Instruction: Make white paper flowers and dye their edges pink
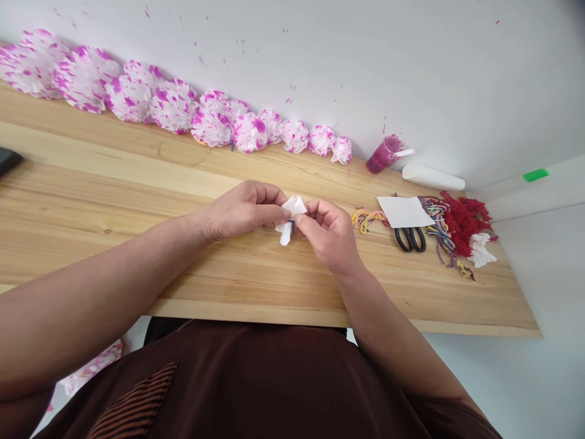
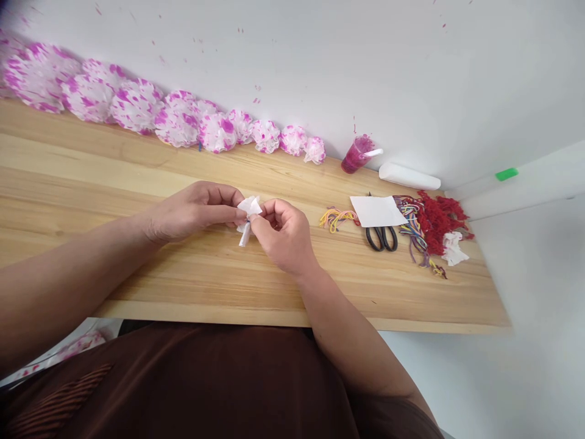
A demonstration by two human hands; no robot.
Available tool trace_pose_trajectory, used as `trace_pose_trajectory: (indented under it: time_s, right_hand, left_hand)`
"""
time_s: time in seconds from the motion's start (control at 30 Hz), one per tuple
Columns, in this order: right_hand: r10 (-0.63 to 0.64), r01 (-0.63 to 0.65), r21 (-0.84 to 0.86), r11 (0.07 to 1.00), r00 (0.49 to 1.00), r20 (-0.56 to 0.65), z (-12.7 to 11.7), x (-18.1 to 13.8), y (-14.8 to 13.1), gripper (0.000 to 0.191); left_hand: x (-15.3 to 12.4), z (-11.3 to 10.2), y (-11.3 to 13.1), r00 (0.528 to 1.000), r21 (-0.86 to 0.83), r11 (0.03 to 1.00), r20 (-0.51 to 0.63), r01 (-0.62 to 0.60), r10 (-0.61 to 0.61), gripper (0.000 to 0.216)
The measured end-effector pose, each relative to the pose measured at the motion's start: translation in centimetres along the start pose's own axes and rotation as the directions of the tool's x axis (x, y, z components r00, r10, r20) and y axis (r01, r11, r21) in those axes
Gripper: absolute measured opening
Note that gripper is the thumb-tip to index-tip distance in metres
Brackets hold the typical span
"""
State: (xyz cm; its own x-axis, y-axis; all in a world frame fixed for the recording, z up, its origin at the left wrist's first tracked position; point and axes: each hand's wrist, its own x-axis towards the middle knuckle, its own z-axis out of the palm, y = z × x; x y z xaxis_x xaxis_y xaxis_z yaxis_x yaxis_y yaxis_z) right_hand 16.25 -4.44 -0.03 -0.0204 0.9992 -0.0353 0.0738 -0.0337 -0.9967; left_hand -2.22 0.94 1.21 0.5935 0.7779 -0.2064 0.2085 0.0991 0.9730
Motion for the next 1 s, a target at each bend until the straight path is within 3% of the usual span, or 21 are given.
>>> trace_pose_trajectory:
  time_s: [0.2, 0.47, 0.73, 1.0]
  right_hand:
    - [0.048, -0.049, 0.066, 0.997, 0.999, 0.015, 0.08, 0.14, 0.05, 0.014]
    - [0.063, -0.063, 0.029, 0.998, 0.998, -0.005, -0.10, 0.15, 0.15, 0.016]
    - [-0.065, 0.064, -0.056, 0.996, 0.998, -0.023, 0.17, -0.32, -0.11, 0.010]
    - [-0.072, 0.068, -0.078, 0.995, 0.997, -0.041, 0.09, -0.32, 0.04, 0.010]
  left_hand:
    - [-0.33, 0.34, 0.45, 0.999, 0.063, 0.998, -0.035, -0.027, 0.029, 0.014]
    - [-0.30, 0.35, 0.67, 0.998, 0.111, 0.994, -0.055, 0.001, 0.006, 0.013]
    - [-0.39, 0.25, 0.52, 0.999, 0.092, 0.996, -0.034, 0.011, -0.008, 0.017]
    - [-0.31, 0.19, 0.50, 1.000, 0.078, 0.997, -0.021, -0.006, 0.008, 0.015]
